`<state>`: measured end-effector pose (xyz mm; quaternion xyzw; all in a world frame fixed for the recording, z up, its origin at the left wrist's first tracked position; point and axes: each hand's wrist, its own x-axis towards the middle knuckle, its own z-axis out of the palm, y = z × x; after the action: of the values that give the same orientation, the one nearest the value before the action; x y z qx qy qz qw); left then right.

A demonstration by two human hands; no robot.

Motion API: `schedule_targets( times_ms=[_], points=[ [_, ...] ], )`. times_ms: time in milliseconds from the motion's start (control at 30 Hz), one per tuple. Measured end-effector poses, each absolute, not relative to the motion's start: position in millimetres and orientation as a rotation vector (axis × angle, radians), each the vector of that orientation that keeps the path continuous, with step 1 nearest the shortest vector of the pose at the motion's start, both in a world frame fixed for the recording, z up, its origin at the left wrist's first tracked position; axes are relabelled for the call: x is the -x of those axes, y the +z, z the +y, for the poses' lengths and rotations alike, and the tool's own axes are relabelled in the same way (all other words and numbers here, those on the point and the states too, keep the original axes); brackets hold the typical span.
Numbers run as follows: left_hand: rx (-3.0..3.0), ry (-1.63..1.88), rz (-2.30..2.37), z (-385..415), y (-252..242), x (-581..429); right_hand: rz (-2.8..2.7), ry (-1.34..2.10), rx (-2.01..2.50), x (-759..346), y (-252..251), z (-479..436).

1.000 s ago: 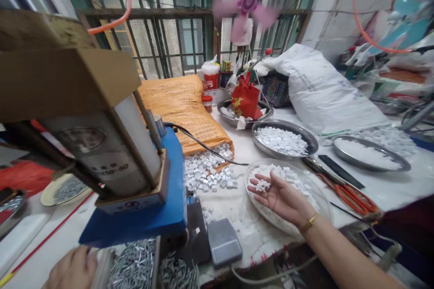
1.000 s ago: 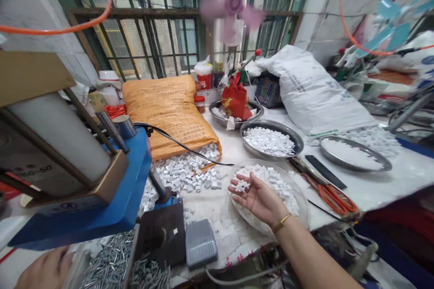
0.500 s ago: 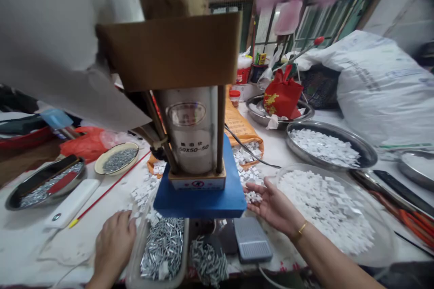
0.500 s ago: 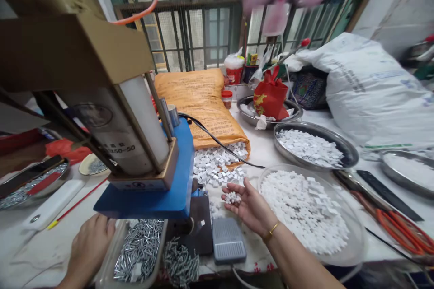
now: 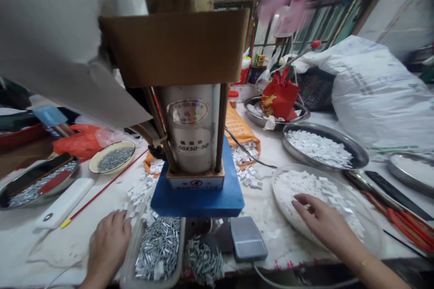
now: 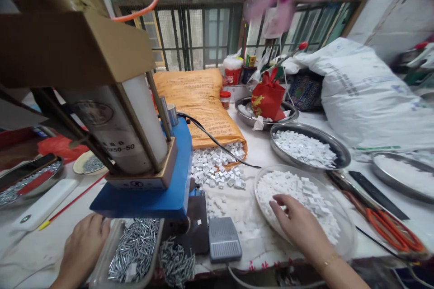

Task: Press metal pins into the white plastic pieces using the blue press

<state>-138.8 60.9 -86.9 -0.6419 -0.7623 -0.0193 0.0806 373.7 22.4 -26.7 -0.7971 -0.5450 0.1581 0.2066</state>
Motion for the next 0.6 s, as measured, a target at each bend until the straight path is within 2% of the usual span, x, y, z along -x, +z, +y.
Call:
schedule_targets(
  times_ms=[167,333,600],
  points=[
    [1.918,-0.035,-2.255,60.3,-86.7,138.7,-1.741,0.501,2.334,-400.5,-49.5,12.5],
    [1.914,-0.045,-2.273,60.2,-89.5,140.7,-1.597,0.554,2.236,-390.0,-51.0,28.1],
    [1.920,-0.013,-2.323,59.1,-84.2,138.8,-0.748,0.919,1.832,-395.0,-32.9,34.0]
  ],
)
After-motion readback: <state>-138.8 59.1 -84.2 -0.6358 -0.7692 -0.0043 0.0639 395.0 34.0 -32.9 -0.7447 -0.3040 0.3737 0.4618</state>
